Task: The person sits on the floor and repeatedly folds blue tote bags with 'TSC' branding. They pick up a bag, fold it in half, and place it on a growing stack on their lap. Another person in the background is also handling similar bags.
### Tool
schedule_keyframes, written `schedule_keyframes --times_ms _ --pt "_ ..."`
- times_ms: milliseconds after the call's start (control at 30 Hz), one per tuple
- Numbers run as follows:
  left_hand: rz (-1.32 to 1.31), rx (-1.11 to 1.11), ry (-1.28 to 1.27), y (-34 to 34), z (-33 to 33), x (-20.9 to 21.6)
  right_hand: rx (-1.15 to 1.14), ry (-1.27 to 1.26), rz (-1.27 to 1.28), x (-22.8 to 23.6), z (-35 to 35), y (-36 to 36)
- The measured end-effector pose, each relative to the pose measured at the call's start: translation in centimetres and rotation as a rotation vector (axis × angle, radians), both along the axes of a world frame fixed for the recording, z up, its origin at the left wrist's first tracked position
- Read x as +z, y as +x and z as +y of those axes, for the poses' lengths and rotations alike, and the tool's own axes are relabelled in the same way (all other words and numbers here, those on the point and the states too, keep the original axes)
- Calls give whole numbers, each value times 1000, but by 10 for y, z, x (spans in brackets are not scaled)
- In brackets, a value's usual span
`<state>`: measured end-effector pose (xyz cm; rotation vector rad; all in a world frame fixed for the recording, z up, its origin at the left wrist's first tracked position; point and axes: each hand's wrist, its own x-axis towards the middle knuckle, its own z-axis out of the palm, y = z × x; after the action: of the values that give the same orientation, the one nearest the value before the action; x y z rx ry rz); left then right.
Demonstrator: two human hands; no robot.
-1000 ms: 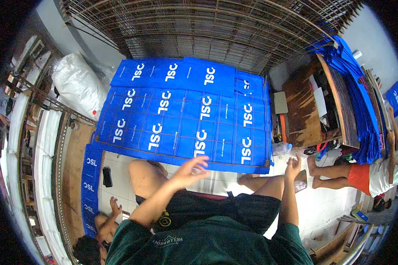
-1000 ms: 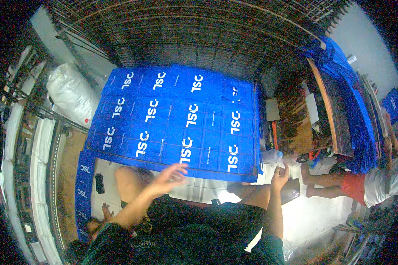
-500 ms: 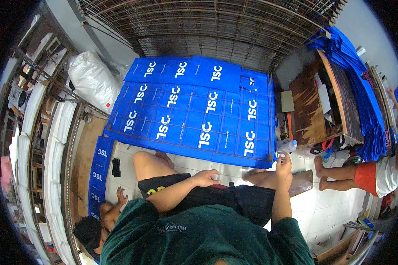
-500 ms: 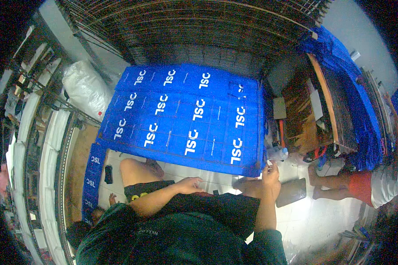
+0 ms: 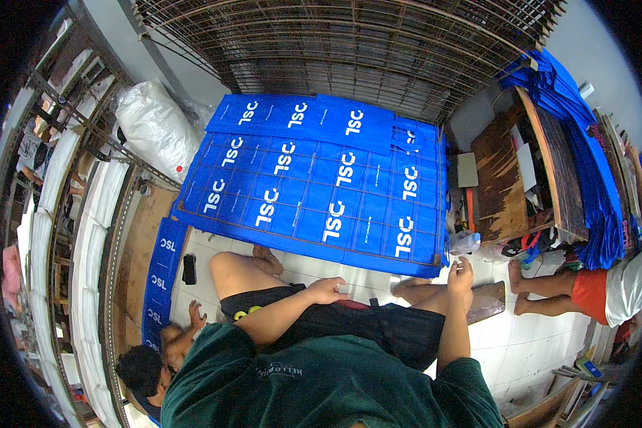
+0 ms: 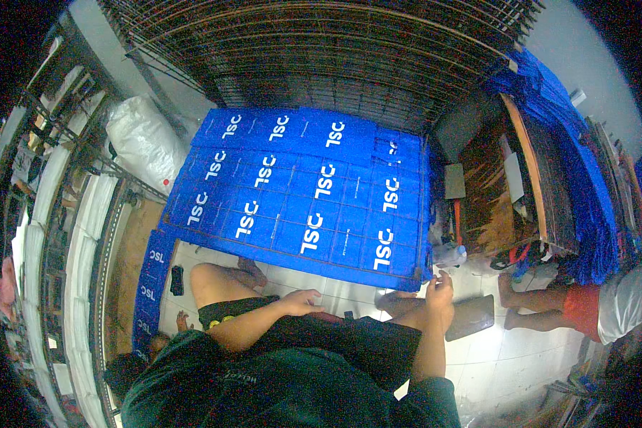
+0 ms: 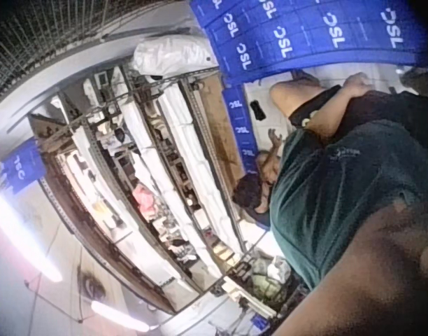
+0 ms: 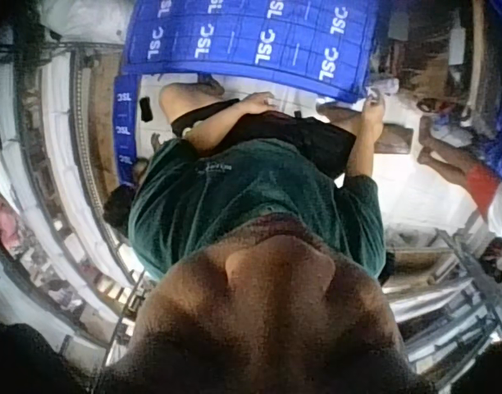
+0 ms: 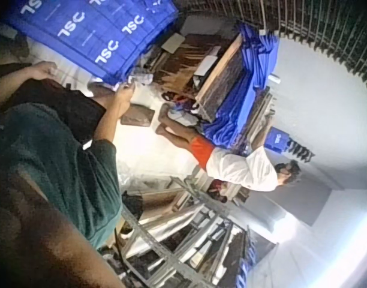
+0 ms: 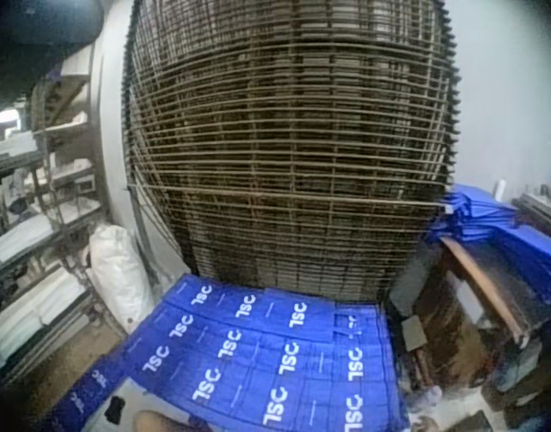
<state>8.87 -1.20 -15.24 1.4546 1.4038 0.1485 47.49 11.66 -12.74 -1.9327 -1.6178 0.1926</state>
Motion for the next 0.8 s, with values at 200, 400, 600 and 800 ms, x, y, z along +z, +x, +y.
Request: schedule_keyframes --times_ms 200,400,600,800 --pt "-2 30 -54 -5 0 -3 69 42 -69 -3 1 3" --pt "2 -23 -35 0 6 -3 11 20 -13 -2 4 -2" --pt "4 -38 -29 9 13 -5 -64 -94 78 -8 8 2" --pt "15 -39 -92 16 16 9 -121 -35 76 -9 4 -1"
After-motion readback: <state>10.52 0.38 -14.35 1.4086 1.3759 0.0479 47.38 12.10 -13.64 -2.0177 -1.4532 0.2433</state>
